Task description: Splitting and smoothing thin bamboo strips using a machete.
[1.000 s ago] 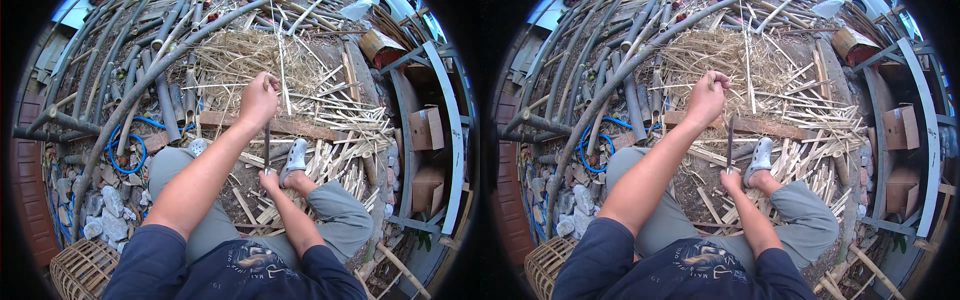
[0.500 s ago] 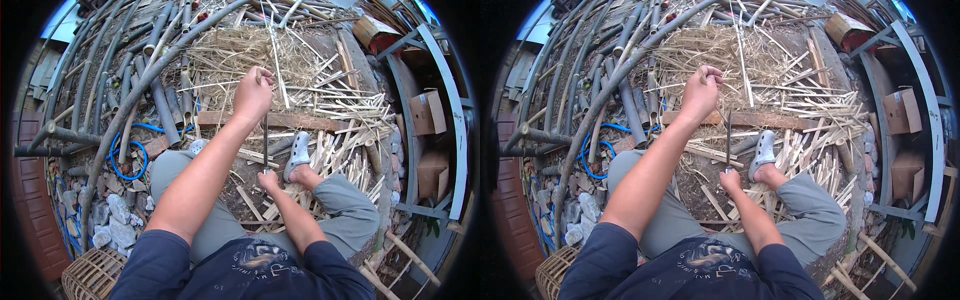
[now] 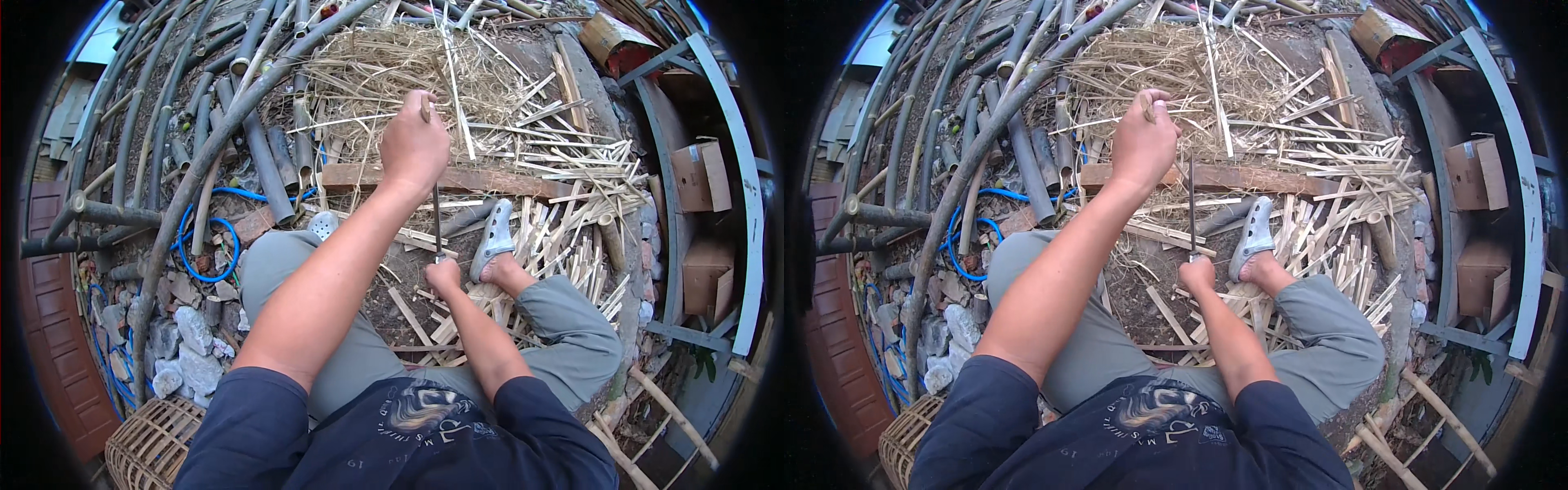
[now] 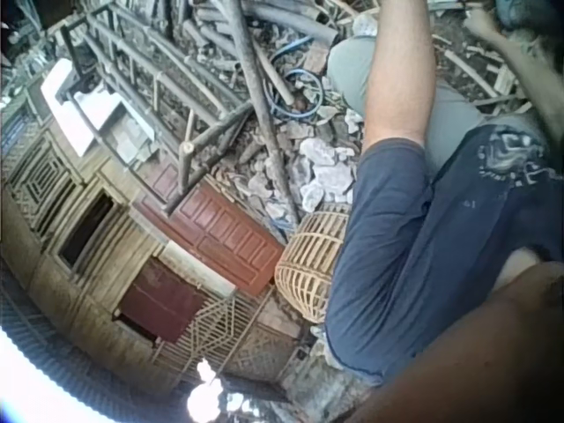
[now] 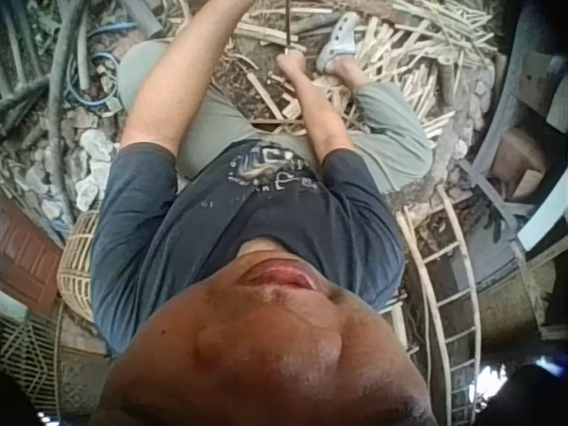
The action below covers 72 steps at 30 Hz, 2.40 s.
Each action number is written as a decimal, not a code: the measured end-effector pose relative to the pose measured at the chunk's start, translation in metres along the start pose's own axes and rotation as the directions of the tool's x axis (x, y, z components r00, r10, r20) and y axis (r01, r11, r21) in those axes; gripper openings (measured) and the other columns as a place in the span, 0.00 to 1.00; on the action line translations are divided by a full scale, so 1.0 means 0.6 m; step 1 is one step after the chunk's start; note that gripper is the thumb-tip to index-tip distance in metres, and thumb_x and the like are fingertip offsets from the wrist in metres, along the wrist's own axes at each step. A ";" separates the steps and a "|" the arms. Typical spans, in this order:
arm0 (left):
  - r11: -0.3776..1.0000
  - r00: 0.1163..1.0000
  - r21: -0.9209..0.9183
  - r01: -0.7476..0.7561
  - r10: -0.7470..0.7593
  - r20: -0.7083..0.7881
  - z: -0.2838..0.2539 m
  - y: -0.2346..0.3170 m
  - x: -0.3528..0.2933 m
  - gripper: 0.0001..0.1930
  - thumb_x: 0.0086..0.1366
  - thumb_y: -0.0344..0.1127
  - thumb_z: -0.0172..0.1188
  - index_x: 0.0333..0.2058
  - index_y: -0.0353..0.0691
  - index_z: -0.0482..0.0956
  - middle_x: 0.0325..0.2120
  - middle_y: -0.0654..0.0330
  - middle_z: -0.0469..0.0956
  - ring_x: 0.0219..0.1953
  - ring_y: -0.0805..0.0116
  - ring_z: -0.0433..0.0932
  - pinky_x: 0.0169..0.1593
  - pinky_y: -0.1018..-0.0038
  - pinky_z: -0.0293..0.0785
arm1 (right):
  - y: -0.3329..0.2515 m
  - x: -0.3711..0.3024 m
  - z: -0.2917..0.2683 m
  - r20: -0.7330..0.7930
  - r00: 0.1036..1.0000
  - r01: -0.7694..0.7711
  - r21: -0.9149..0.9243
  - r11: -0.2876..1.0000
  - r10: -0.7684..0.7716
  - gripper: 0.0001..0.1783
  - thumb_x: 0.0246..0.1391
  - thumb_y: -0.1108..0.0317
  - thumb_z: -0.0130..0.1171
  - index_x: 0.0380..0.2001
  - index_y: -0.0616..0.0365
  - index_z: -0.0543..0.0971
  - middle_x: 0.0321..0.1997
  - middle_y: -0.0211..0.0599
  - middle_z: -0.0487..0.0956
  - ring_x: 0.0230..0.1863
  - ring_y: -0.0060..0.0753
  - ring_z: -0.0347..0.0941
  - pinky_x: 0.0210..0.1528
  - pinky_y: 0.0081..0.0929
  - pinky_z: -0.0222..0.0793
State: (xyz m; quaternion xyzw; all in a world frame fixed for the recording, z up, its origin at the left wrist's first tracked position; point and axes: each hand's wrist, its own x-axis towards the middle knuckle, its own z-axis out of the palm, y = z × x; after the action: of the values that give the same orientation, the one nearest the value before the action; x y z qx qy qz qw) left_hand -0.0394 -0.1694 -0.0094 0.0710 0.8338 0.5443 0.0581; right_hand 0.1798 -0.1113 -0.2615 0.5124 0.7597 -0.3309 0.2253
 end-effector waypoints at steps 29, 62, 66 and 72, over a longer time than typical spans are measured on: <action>0.993 0.891 -0.038 -0.111 0.117 0.438 -0.072 -0.012 0.036 0.12 0.71 0.34 0.47 0.48 0.42 0.76 0.34 0.63 0.82 0.37 0.76 0.77 0.39 0.77 0.70 | -0.005 -0.015 -0.055 -0.218 0.945 0.269 0.086 0.959 -0.246 0.18 0.44 0.61 0.62 0.36 0.62 0.76 0.37 0.56 0.81 0.41 0.59 0.78 0.45 0.47 0.73; 0.624 0.951 -0.768 0.145 0.127 0.282 -0.115 -0.018 0.044 0.10 0.73 0.35 0.45 0.48 0.38 0.68 0.45 0.53 0.78 0.50 0.58 0.79 0.49 0.65 0.82 | -0.040 -0.156 -0.324 0.705 0.533 -0.689 0.682 0.243 -0.467 0.09 0.56 0.69 0.55 0.23 0.53 0.68 0.14 0.19 0.65 0.12 0.14 0.60 0.13 0.17 0.60; 0.591 0.906 -0.745 0.310 0.053 0.420 -0.082 -0.053 0.011 0.15 0.73 0.42 0.47 0.51 0.39 0.68 0.45 0.54 0.78 0.50 0.58 0.78 0.48 0.67 0.82 | -0.030 -0.202 -0.373 0.458 0.527 -0.569 0.816 0.103 -0.716 0.01 0.56 0.71 0.53 0.32 0.53 0.72 0.16 0.20 0.64 0.13 0.15 0.61 0.14 0.19 0.61; 0.549 0.883 -0.708 0.444 -0.134 0.450 -0.065 -0.094 -0.019 0.27 0.70 0.55 0.46 0.54 0.38 0.66 0.48 0.55 0.72 0.47 0.66 0.76 0.51 0.72 0.79 | -0.058 -0.236 -0.345 0.403 0.664 -0.377 0.908 0.184 -0.630 0.05 0.54 0.72 0.56 0.32 0.52 0.70 0.17 0.24 0.65 0.12 0.17 0.62 0.14 0.22 0.63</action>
State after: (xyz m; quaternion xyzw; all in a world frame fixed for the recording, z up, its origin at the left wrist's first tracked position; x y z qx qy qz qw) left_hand -0.0381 -0.2286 -0.0451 -0.0093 0.4791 0.8180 0.3183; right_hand 0.1996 -0.0575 -0.0149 0.2748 0.2506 -0.9233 0.0957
